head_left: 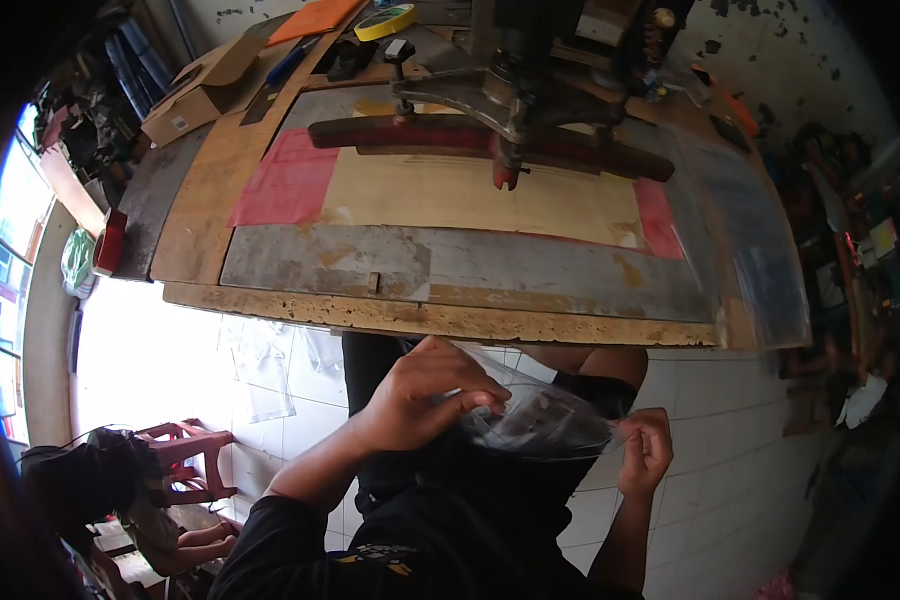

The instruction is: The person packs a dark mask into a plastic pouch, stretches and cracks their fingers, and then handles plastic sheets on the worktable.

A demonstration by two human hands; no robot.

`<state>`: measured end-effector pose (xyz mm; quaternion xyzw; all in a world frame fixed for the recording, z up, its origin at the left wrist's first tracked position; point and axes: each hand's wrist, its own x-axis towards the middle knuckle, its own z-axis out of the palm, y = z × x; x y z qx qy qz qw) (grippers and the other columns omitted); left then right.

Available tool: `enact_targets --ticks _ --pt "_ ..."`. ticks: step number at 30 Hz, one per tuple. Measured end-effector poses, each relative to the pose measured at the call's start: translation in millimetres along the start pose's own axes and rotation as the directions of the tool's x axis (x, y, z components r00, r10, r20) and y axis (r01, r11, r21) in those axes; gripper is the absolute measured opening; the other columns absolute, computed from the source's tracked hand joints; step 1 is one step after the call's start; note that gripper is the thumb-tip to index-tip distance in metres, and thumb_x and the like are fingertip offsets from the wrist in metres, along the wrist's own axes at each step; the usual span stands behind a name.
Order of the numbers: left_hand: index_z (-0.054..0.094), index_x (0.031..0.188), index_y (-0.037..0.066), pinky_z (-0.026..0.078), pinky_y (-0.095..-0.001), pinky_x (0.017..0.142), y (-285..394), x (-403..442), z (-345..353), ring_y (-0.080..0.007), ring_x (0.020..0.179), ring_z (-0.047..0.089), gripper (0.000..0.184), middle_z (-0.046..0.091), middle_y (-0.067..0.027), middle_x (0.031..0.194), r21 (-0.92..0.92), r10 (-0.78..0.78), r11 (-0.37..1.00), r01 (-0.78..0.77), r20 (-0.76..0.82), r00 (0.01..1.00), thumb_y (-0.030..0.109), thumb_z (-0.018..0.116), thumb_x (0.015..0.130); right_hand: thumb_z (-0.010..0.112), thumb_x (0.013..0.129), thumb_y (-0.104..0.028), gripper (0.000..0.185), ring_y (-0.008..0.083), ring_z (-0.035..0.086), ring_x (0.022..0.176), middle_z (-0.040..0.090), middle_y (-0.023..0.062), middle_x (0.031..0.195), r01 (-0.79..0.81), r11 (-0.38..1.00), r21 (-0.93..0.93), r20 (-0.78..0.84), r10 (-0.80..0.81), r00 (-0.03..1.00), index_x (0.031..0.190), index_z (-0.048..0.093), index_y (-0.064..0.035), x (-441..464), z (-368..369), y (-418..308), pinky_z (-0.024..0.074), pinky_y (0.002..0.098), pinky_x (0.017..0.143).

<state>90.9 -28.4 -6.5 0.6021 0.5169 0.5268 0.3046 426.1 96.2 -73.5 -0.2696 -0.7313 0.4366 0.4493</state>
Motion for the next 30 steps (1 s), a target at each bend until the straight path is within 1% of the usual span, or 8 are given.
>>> enact_targets --ticks 4,6,9,11,15,17,20,30 --pt "0.083 0.096 0.016 0.044 -0.0364 0.09 5.0 -1.9 21.4 -0.0177 0.099 0.066 0.015 0.074 0.0013 0.104 0.3 0.211 0.941 -0.156 -0.16 0.964 0.024 0.086 0.083 0.056 0.103 0.003 0.012 0.0154 0.065 0.092 0.063 0.0108 0.105 -0.119 0.992 0.047 0.084 0.114 0.99 0.108 0.067 0.004 -1.8 -10.4 5.3 0.0537 0.0292 0.084" --pt "0.083 0.094 0.018 0.044 -0.0403 0.096 16.0 3.8 35.1 -0.0207 0.11 0.064 0.015 0.073 -0.0013 0.112 0.501 0.416 0.842 -0.201 -0.366 0.832 0.025 0.087 0.081 0.056 0.103 0.002 0.014 0.0133 0.062 0.092 0.064 0.01 0.108 -0.286 0.958 0.03 0.123 0.281 0.952 0.111 0.067 0.0041 -1.3 -9.8 5.6 0.0485 0.0272 0.086" --pt "0.08 0.099 0.014 0.052 -0.0337 0.078 5.6 5.7 39.3 -0.0178 0.09 0.071 0.021 0.077 -0.0019 0.108 0.455 0.424 0.843 -0.287 -0.233 0.875 0.023 0.087 0.081 0.054 0.105 -0.002 0.019 0.0184 0.064 0.111 0.065 0.0127 0.12 -0.371 0.928 -0.032 -0.017 0.371 0.929 0.118 0.068 0.0045 7.1 -0.8 -1.9 0.049 0.0321 0.099" --pt "0.077 0.102 0.011 0.051 -0.0271 0.056 -3.5 9.3 44.7 -0.0138 0.069 0.073 0.023 0.081 -0.0023 0.105 0.375 0.45 0.847 -0.378 -0.125 0.884 0.018 0.087 0.082 0.055 0.107 -0.011 0.026 0.026 0.058 0.132 0.064 0.0167 0.131 -0.289 0.948 -0.133 -0.278 0.244 0.929 0.123 0.067 0.0048 17.5 5.5 -7.7 0.0448 0.0404 0.113" --pt "0.078 0.101 0.011 0.051 -0.0275 0.055 -1.6 10.8 52.2 -0.0144 0.069 0.073 0.025 0.08 -0.0013 0.099 0.425 0.427 0.832 -0.357 -0.078 0.901 0.018 0.089 0.08 0.065 0.103 -0.031 0.042 0.0333 0.058 0.132 0.065 0.0183 0.133 0.114 0.938 -0.328 -0.244 -0.201 0.949 0.123 0.068 0.0048 38.5 26.2 -51.6 0.0489 0.0468 0.109" --pt "0.078 0.102 0.011 0.051 -0.0278 0.053 1.6 13.6 54.0 -0.0141 0.067 0.072 0.027 0.077 0.0001 0.091 0.426 0.409 0.836 -0.347 -0.062 0.91 0.016 0.09 0.078 0.081 0.093 -0.039 0.047 0.0337 0.065 0.124 0.073 0.0135 0.119 0.29 0.897 -0.332 0.05 -0.29 0.956 0.118 0.073 -0.0001 51.2 40.9 -74.6 0.0516 0.0451 0.104" --pt "0.078 0.102 0.011 0.052 -0.0292 0.053 10.6 18.0 50.8 -0.0157 0.065 0.071 0.026 0.074 -0.0001 0.085 0.434 0.398 0.83 -0.352 -0.017 0.917 0.013 0.089 0.079 0.089 0.085 -0.029 0.045 0.0272 0.072 0.111 0.077 0.0106 0.11 0.258 0.927 -0.274 0.277 -0.181 0.944 0.118 0.074 -0.0019 69.9 65.7 -88.6 0.055 0.0396 0.097" --pt "0.074 0.111 0.009 0.055 -0.0367 0.058 17.2 11.0 35.4 -0.0266 0.064 0.073 0.02 0.072 -0.0077 0.078 0.402 0.121 0.902 -0.158 0.115 0.986 0.012 0.079 0.092 0.082 0.089 -0.002 0.021 0.0187 0.074 0.082 0.078 0.0087 0.093 -0.032 0.996 -0.085 0.303 0.056 0.951 0.109 0.078 -0.0013 79.1 66.1 -74.7 0.0571 0.0317 0.072"
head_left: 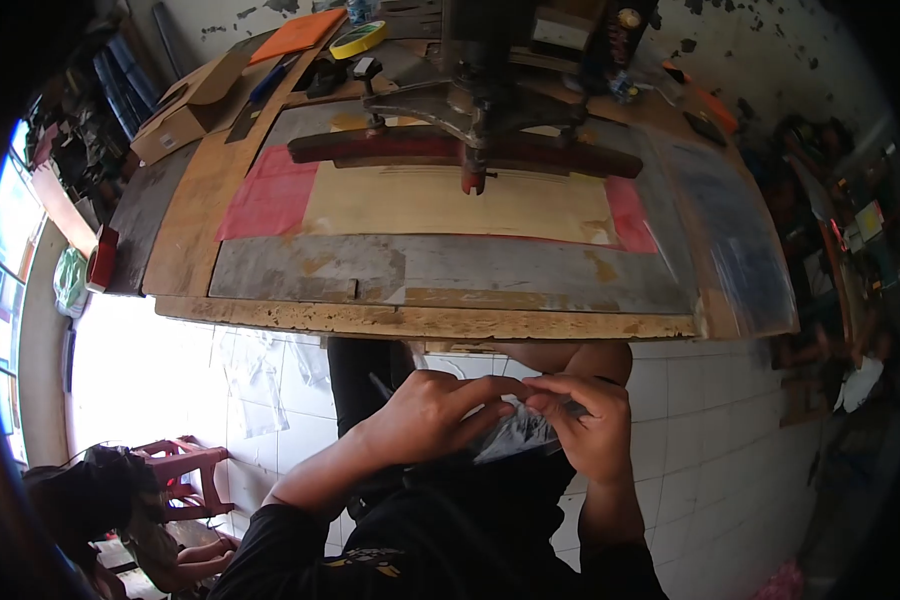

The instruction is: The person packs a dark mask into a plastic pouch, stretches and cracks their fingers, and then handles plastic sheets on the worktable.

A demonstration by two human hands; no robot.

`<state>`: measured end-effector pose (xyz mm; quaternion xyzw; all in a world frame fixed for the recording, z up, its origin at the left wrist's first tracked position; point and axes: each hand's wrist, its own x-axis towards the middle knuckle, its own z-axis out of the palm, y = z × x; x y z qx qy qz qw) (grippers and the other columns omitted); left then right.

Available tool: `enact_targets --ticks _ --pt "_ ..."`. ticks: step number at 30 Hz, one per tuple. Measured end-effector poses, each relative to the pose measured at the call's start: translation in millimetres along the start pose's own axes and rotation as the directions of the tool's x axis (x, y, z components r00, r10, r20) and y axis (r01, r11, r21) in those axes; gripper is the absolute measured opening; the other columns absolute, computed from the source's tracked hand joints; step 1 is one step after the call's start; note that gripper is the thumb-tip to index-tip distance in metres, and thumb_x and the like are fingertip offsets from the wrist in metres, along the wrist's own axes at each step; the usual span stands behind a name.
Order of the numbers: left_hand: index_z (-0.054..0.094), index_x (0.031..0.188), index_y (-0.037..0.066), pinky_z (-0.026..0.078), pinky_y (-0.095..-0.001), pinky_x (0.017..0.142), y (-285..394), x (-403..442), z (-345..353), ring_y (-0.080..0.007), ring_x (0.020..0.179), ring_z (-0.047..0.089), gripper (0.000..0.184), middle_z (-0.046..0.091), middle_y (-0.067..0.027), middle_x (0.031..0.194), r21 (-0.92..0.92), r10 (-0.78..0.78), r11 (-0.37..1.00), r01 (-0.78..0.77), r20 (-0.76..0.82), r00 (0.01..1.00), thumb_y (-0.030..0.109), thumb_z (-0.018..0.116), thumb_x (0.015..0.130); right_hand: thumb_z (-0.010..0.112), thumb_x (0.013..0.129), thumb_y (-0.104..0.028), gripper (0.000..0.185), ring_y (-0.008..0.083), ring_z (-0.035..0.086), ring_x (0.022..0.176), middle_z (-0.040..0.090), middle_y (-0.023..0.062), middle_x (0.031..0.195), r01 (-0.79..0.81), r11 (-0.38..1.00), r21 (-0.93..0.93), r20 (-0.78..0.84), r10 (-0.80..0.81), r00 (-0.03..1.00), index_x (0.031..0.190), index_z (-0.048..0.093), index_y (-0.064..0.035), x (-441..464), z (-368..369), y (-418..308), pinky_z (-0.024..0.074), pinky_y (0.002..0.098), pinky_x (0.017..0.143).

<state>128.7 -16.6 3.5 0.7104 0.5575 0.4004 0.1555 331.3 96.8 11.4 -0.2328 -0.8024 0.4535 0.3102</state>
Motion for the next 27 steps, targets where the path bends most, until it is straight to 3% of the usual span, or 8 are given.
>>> enact_targets --ticks 2,5,6,8,11,14,27 --pt "0.072 0.115 0.01 0.055 -0.0383 0.059 0.2 -1.4 8.6 -0.0291 0.065 0.073 0.02 0.073 -0.0084 0.075 -0.162 -0.132 0.98 0.119 -0.072 0.989 0.016 0.076 0.096 0.081 0.09 -0.002 0.018 0.0181 0.073 0.082 0.076 0.0083 0.092 0.009 1.0 0.0 -0.015 -0.009 1.0 0.108 0.078 -0.0011 3.0 -2.1 0.6 0.0565 0.0311 0.072" --pt "0.071 0.116 0.011 0.055 -0.0384 0.06 2.8 -1.7 4.4 -0.0292 0.066 0.074 0.021 0.075 -0.0082 0.075 -0.201 -0.266 0.946 0.255 -0.029 0.963 0.02 0.075 0.098 0.079 0.092 -0.001 0.015 0.0168 0.07 0.082 0.073 0.0077 0.092 0.026 1.0 -0.002 -0.013 -0.026 1.0 0.106 0.078 -0.0007 3.8 -6.0 0.4 0.055 0.0297 0.07" --pt "0.071 0.116 0.011 0.055 -0.0384 0.06 3.0 -1.0 0.8 -0.0292 0.066 0.074 0.021 0.075 -0.0082 0.075 -0.202 -0.268 0.945 0.257 -0.029 0.963 0.02 0.075 0.098 0.078 0.092 0.0 0.014 0.0161 0.069 0.082 0.071 0.0074 0.092 0.032 0.999 -0.006 -0.002 -0.032 0.999 0.106 0.078 -0.0005 4.0 -7.4 -0.3 0.054 0.0288 0.069" --pt "0.073 0.113 0.01 0.056 -0.0374 0.062 1.5 2.1 -6.3 -0.029 0.067 0.075 0.018 0.077 -0.0081 0.079 0.022 -0.193 0.981 0.192 0.103 0.976 0.02 0.074 0.098 0.079 0.092 -0.001 0.013 0.0164 0.069 0.082 0.072 0.0075 0.091 0.016 1.0 0.006 -0.011 -0.016 1.0 0.105 0.078 -0.0008 4.5 -7.3 -2.1 0.0534 0.029 0.07" --pt "0.075 0.109 0.009 0.057 -0.0368 0.063 -3.1 2.3 -3.6 -0.0285 0.069 0.075 0.014 0.078 -0.006 0.081 -0.055 -0.124 0.991 0.126 0.043 0.991 0.018 0.074 0.099 0.08 0.091 -0.004 0.013 0.0175 0.069 0.082 0.073 0.0074 0.091 0.007 1.0 -0.007 -0.029 -0.007 1.0 0.104 0.079 -0.0018 6.2 -6.2 -3.3 0.052 0.0301 0.073" --pt "0.076 0.105 0.008 0.057 -0.0362 0.064 -1.5 3.8 -1.9 -0.0278 0.071 0.076 0.011 0.079 -0.0044 0.082 -0.112 -0.149 0.982 0.149 0.012 0.989 0.016 0.073 0.099 0.081 0.091 -0.007 0.013 0.0193 0.068 0.082 0.075 0.0068 0.09 0.028 0.998 -0.06 -0.042 -0.031 0.999 0.104 0.079 -0.0032 9.8 -6.0 -7.1 0.0503 0.0321 0.076" --pt "0.077 0.103 0.009 0.056 -0.0359 0.063 -0.3 2.0 -4.3 -0.0253 0.068 0.075 0.01 0.079 -0.0027 0.082 -0.042 -0.133 0.99 0.133 -0.004 0.991 0.017 0.072 0.1 0.08 0.091 -0.005 0.008 0.0197 0.068 0.082 0.074 0.0049 0.088 0.074 0.991 -0.114 -0.072 -0.083 0.994 0.099 0.078 -0.0041 15.8 -1.9 -7.4 0.0479 0.0326 0.078"
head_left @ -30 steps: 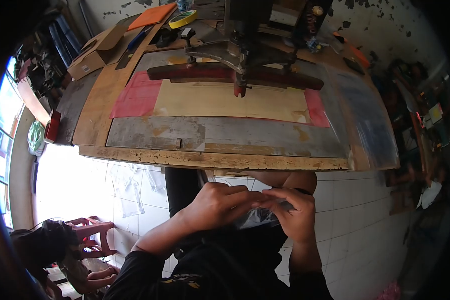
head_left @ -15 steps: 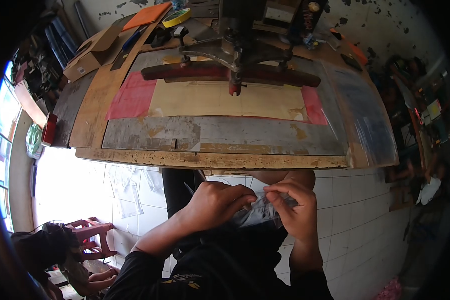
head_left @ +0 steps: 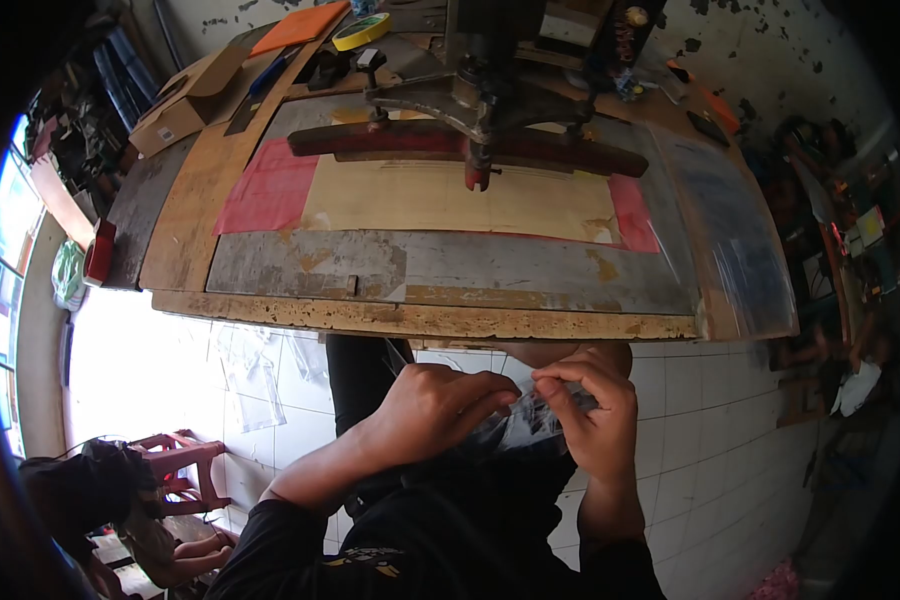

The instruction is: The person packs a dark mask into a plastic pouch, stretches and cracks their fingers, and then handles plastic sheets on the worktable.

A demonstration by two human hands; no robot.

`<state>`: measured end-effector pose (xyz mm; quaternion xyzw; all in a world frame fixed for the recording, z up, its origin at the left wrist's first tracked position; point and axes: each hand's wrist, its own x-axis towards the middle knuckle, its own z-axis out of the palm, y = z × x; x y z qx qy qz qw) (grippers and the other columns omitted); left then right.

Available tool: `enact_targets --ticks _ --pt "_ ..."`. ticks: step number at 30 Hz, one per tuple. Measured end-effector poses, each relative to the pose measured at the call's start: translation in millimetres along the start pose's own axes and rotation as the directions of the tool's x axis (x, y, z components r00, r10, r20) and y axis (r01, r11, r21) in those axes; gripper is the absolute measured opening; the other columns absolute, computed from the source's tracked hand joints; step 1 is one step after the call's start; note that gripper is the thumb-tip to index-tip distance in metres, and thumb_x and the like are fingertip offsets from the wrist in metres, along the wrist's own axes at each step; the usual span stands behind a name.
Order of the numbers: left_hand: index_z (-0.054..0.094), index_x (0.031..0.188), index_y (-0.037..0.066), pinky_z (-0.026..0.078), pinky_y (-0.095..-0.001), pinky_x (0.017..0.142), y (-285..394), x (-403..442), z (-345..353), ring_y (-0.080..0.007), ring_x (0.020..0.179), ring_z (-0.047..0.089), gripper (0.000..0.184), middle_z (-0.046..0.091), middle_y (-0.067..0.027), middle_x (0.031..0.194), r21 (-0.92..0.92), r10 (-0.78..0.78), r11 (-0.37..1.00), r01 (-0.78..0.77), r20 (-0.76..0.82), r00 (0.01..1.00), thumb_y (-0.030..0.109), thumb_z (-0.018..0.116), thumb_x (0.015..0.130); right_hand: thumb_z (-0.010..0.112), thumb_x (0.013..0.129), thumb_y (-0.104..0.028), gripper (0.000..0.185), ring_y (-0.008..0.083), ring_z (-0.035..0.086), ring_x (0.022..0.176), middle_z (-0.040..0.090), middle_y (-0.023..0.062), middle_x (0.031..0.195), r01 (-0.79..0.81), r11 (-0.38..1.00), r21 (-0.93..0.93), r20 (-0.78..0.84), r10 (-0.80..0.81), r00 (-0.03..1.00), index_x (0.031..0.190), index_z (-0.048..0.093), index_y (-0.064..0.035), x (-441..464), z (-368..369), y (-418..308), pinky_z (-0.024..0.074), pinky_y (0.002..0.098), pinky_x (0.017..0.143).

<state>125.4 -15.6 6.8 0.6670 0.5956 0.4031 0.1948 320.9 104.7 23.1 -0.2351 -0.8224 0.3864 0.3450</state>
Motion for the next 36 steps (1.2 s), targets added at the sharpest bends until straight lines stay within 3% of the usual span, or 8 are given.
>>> enact_targets --ticks 9,20,28,31,33,36 --pt "0.078 0.105 0.011 0.056 -0.0358 0.062 -2.2 0.4 1.7 -0.0251 0.065 0.074 0.01 0.078 -0.003 0.08 0.058 0.033 0.998 -0.032 -0.004 0.999 0.017 0.074 0.098 0.076 0.095 -0.005 0.004 0.0191 0.067 0.082 0.073 0.0066 0.089 -0.07 0.993 0.098 0.014 0.069 0.998 0.096 0.075 -0.0018 -1.7 1.2 3.9 0.0471 0.0318 0.078" --pt "0.08 0.103 0.011 0.052 -0.0385 0.055 -1.2 4.5 1.8 -0.0272 0.055 0.068 0.011 0.07 -0.0059 0.066 0.106 0.068 0.992 -0.064 -0.029 0.997 0.019 0.077 0.096 0.072 0.096 -0.005 0.004 0.0205 0.066 0.08 0.072 0.0073 0.087 -0.054 0.991 0.119 0.009 0.054 0.999 0.094 0.072 -0.0014 0.0 2.5 9.2 0.0458 0.0335 0.077" --pt "0.08 0.099 0.011 0.052 -0.0379 0.055 0.1 4.9 1.8 -0.0262 0.056 0.069 0.01 0.071 -0.007 0.068 0.136 0.038 0.99 -0.035 -0.016 0.999 0.021 0.078 0.096 0.071 0.096 -0.004 0.002 0.0218 0.066 0.08 0.07 0.0078 0.087 -0.042 0.99 0.137 0.01 0.041 0.999 0.095 0.071 -0.0019 -1.6 3.6 13.7 0.0456 0.0342 0.078" --pt "0.08 0.096 0.011 0.054 -0.0355 0.057 -3.7 5.2 -10.9 -0.0235 0.059 0.072 0.012 0.073 -0.0067 0.07 0.089 -0.01 0.996 0.008 0.021 1.0 0.023 0.082 0.093 0.068 0.098 -0.003 0.004 0.0187 0.066 0.08 0.07 0.0078 0.089 -0.027 0.992 0.122 -0.028 0.031 0.999 0.096 0.07 -0.0006 -4.2 -0.8 18.1 0.0473 0.032 0.077" --pt "0.076 0.093 0.011 0.055 -0.0324 0.057 -22.5 -1.4 -26.3 -0.0195 0.06 0.074 0.02 0.073 -0.005 0.067 0.0 -0.017 1.0 0.017 0.023 1.0 0.03 0.083 0.092 0.065 0.101 -0.004 0.007 0.0146 0.065 0.082 0.069 0.0077 0.092 -0.113 0.986 0.12 -0.144 0.13 0.981 0.096 0.067 0.0012 -7.5 -17.4 28.6 0.049 0.0286 0.075" --pt "0.076 0.092 0.01 0.058 -0.0311 0.062 -38.1 -6.6 -55.5 -0.0195 0.069 0.077 0.018 0.075 -0.0043 0.073 -0.004 -0.075 0.997 0.075 0.042 0.996 0.027 0.084 0.091 0.063 0.104 -0.007 0.011 0.0115 0.06 0.08 0.065 0.0061 0.092 -0.193 0.964 0.182 -0.208 0.23 0.951 0.098 0.065 0.0018 -11.2 -41.2 41.9 0.0489 0.0263 0.073"
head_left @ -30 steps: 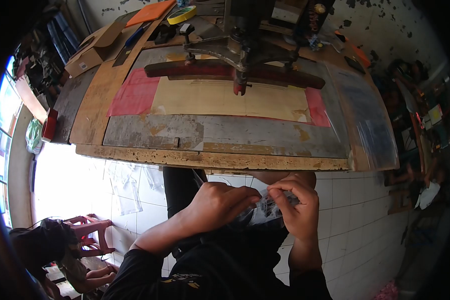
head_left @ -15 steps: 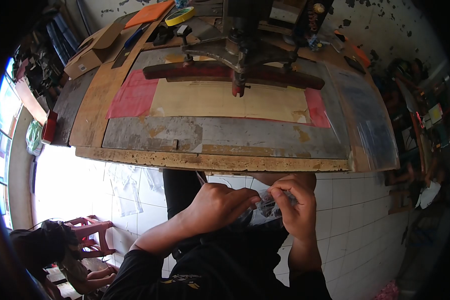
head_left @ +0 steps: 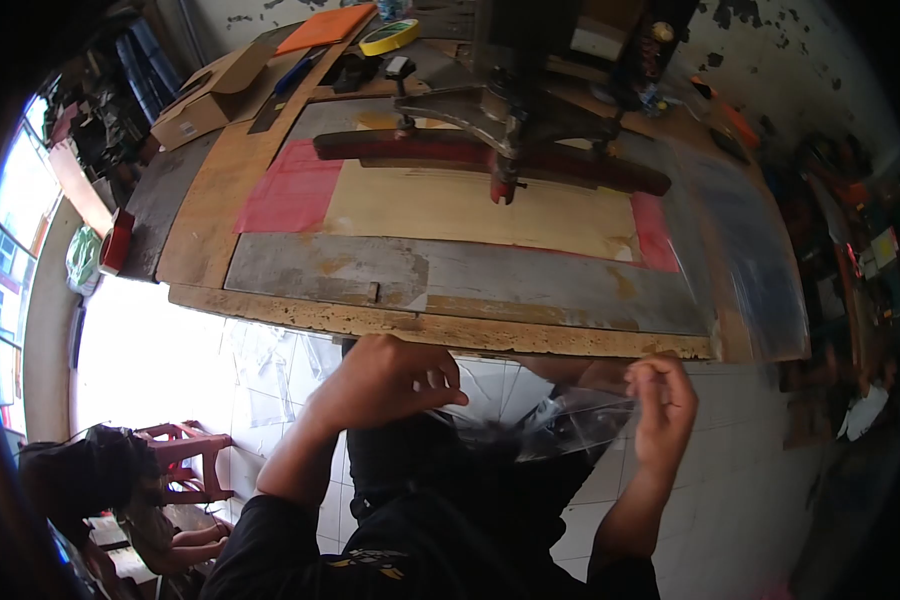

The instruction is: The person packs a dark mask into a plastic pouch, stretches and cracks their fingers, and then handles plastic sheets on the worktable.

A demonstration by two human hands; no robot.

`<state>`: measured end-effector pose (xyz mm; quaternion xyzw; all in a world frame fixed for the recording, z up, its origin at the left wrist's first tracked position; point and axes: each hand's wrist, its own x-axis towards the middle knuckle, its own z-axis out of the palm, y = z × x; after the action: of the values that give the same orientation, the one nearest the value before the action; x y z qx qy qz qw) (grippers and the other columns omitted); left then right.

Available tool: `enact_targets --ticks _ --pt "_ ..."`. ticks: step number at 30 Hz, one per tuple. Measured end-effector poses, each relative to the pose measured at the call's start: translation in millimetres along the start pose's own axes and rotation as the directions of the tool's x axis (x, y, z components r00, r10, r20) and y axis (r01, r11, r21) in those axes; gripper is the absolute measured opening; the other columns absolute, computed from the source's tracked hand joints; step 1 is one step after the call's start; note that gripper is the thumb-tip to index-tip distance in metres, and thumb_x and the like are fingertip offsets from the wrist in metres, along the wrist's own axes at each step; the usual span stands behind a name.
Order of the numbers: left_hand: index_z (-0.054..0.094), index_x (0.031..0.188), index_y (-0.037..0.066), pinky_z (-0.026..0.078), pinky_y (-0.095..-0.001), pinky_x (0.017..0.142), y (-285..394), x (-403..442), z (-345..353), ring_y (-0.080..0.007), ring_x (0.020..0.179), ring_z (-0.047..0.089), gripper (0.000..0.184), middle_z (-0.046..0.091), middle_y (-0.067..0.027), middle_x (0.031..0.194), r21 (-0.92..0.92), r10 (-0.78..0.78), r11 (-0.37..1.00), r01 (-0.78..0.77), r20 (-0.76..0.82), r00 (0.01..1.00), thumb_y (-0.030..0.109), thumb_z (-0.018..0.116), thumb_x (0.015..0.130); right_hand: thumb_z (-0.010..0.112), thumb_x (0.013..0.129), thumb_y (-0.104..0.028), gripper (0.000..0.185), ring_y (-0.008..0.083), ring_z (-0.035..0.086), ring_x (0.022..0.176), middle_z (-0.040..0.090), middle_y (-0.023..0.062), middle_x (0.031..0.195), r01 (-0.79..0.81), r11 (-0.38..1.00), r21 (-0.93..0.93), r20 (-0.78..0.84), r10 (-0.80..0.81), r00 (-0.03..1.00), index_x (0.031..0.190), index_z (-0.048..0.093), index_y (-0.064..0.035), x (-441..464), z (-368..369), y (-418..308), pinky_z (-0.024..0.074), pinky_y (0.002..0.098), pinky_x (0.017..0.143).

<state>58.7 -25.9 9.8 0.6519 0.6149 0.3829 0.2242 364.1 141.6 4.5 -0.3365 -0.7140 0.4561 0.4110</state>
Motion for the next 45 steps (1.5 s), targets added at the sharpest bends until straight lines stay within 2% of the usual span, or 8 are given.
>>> enact_targets --ticks 2,5,10,14,23,33,43,45 --pt "0.076 0.093 0.008 0.059 -0.031 0.068 -0.8 -1.0 -16.6 -0.0187 0.075 0.077 0.017 0.077 -0.0052 0.081 0.011 -0.136 0.991 0.136 0.102 0.985 0.023 0.084 0.09 0.061 0.107 -0.009 0.013 0.01 0.057 0.078 0.063 0.0038 0.089 0.012 1.0 0.011 -0.071 -0.011 0.997 0.1 0.064 0.0011 4.2 -12.0 4.0 0.0475 0.0257 0.073" --pt "0.076 0.094 0.007 0.059 -0.0323 0.073 -4.0 0.8 -31.4 -0.0182 0.078 0.077 0.017 0.077 -0.0048 0.085 -0.106 -0.137 0.983 0.151 0.127 0.982 0.02 0.085 0.089 0.06 0.108 -0.012 0.015 0.0092 0.055 0.078 0.062 0.0029 0.089 0.024 1.0 0.018 -0.135 -0.021 0.991 0.101 0.064 0.0005 17.0 -29.4 12.7 0.046 0.0247 0.074" --pt "0.072 0.102 0.003 0.059 -0.031 0.086 -17.8 16.1 -41.3 -0.0146 0.091 0.076 0.014 0.078 -0.006 0.099 -0.162 -0.098 0.984 0.075 -0.139 0.985 0.012 0.08 0.095 0.06 0.11 -0.018 0.019 0.0069 0.054 0.079 0.061 0.0 0.087 -0.038 0.999 0.027 -0.167 0.042 0.985 0.107 0.066 0.0003 41.3 -22.1 21.4 0.0439 0.023 0.073" --pt "0.067 0.112 -0.001 0.058 -0.0272 0.084 -32.1 31.7 -54.4 -0.0116 0.091 0.074 0.02 0.077 -0.0058 0.095 -0.439 -0.222 0.889 0.13 -0.166 0.961 0.011 0.077 0.099 0.063 0.109 -0.017 0.018 0.0057 0.054 0.073 0.061 -0.0016 0.085 0.004 0.999 -0.039 -0.127 -0.009 0.992 0.106 0.068 0.0002 78.9 -0.1 34.1 0.0433 0.0227 0.067" --pt "0.062 0.142 0.005 0.049 -0.0233 0.074 -59.4 43.1 -50.5 -0.0028 0.076 0.059 0.048 0.065 0.0039 0.081 -0.301 -0.278 0.935 0.189 -0.288 0.917 0.011 0.078 0.097 0.065 0.108 -0.023 0.024 0.0056 0.049 0.064 0.059 -0.0017 0.077 -0.014 0.961 -0.277 0.056 0.03 0.998 0.103 0.069 0.0003 122.9 23.0 65.5 0.0398 0.0246 0.059" --pt "0.06 0.127 0.004 0.055 -0.0291 0.088 -69.1 39.6 -46.4 -0.0084 0.092 0.072 0.034 0.078 -0.0042 0.091 -0.384 -0.318 0.898 0.214 -0.232 0.919 0.006 0.076 0.097 0.064 0.108 -0.021 0.02 0.0055 0.05 0.067 0.061 -0.0016 0.084 -0.063 0.986 -0.154 0.035 0.069 0.997 0.105 0.068 -0.001 116.1 24.9 64.1 0.0414 0.0234 0.063" --pt "0.063 0.136 0.002 0.055 -0.0295 0.093 -63.1 37.0 -54.1 -0.0102 0.101 0.073 0.04 0.079 -0.0061 0.107 -0.398 -0.346 0.879 0.264 -0.148 0.927 0.006 0.075 0.098 0.064 0.108 -0.023 0.022 0.0054 0.05 0.069 0.066 0.0009 0.086 -0.081 0.992 -0.094 0.062 0.087 0.994 0.109 0.068 -0.0013 116.6 22.5 63.6 0.0416 0.0227 0.064" --pt "0.064 0.134 0.001 0.054 -0.0291 0.093 -64.5 36.5 -52.1 -0.0101 0.101 0.073 0.035 0.079 -0.0073 0.106 -0.515 -0.294 0.841 0.167 -0.175 0.94 0.006 0.072 0.1 0.064 0.108 -0.023 0.022 0.0055 0.051 0.069 0.066 0.0011 0.086 -0.09 0.994 -0.066 0.051 0.094 0.994 0.111 0.068 -0.0012 115.4 23.7 63.0 0.0418 0.0226 0.064"
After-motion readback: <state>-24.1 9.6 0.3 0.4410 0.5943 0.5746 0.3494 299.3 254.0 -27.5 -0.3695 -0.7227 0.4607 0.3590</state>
